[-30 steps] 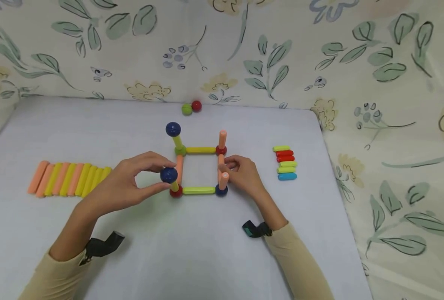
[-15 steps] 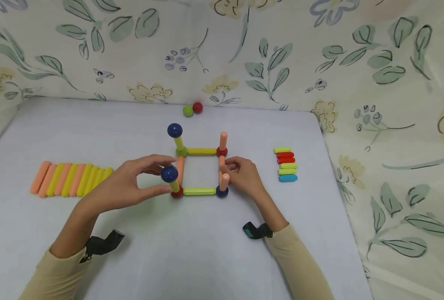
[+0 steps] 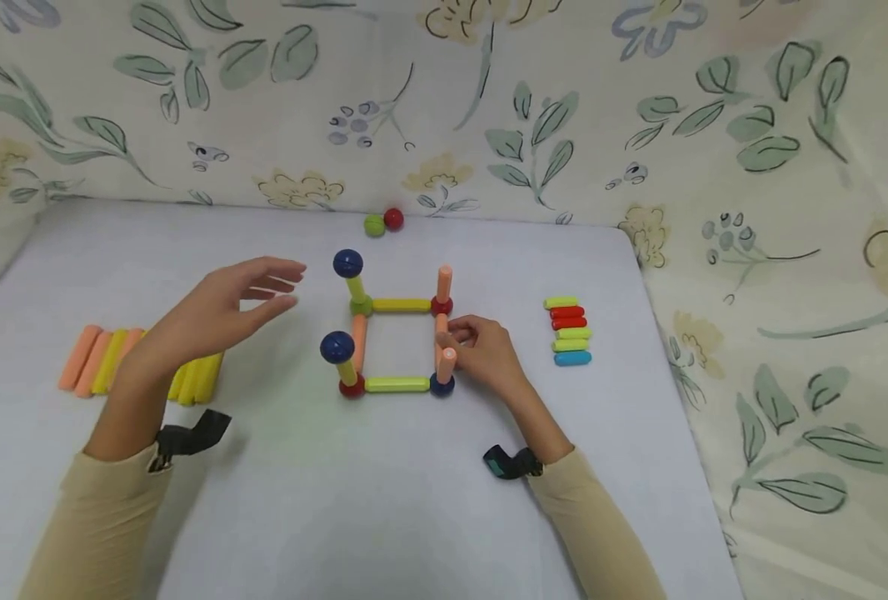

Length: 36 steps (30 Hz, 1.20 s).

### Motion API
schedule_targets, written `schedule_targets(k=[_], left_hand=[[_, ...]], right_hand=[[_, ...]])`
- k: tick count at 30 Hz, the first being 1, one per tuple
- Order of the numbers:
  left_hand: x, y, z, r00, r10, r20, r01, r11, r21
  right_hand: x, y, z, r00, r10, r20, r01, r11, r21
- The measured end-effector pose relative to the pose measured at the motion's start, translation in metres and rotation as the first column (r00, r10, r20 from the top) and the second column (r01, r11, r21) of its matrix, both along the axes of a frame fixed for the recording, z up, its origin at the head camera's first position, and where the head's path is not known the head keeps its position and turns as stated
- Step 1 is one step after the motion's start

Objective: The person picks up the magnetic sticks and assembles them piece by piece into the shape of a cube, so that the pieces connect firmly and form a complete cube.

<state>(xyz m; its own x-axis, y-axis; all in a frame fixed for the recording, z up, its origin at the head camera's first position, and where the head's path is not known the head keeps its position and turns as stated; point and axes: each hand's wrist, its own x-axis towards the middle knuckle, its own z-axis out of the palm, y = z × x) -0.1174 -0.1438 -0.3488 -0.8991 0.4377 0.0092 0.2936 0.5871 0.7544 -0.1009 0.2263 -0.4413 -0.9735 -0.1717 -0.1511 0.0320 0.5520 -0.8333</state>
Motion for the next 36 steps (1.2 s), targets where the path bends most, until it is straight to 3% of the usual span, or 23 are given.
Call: schedule_targets(k=[7, 10, 13, 17, 24, 32, 36], left_hand=[[-0.081, 0.028, -0.036, 0.998, 0.026, -0.053, -0.030, 0.997, -0.073], [-0.106, 0.039, -0.052, 0.998, 0.014, -0.061, -0.021, 0.993, -0.116], [-0.123, 0.048, -0.064, 0.998, -0.007, -0.064, -0.003, 0.988, -0.153], [-0.136, 0.057, -0.066, 0.998, -0.041, -0.052, 0.027, 0.971, -0.237], [-0.151, 0.073, -0.054, 0.994, -0.083, -0.077, 0.054, 0.944, -0.326], [-0.154, 0.074, -0.059, 0.998, 0.010, -0.058, -0.025, 0.963, -0.267], [-0.158, 0.073, -0.061, 0.999, 0.023, -0.044, -0.034, 0.968, -0.251]], right_hand=[[0.003, -0.004, -0.007, 1.000, 0.014, 0.012, -0.014, 1.000, -0.001], [0.005, -0.005, -0.009, 1.000, 0.027, 0.012, -0.028, 0.999, 0.017], [0.006, -0.006, -0.008, 0.999, 0.032, 0.012, -0.032, 0.999, 0.018], [0.006, -0.006, -0.007, 0.999, 0.031, 0.010, -0.031, 0.999, 0.012], [0.007, -0.004, -0.001, 1.000, 0.007, 0.003, -0.007, 1.000, -0.006], [0.004, 0.000, 0.000, 1.000, -0.010, -0.001, 0.010, 1.000, 0.015], [0.001, 0.002, -0.002, 1.000, -0.025, 0.002, 0.024, 0.999, 0.031]])
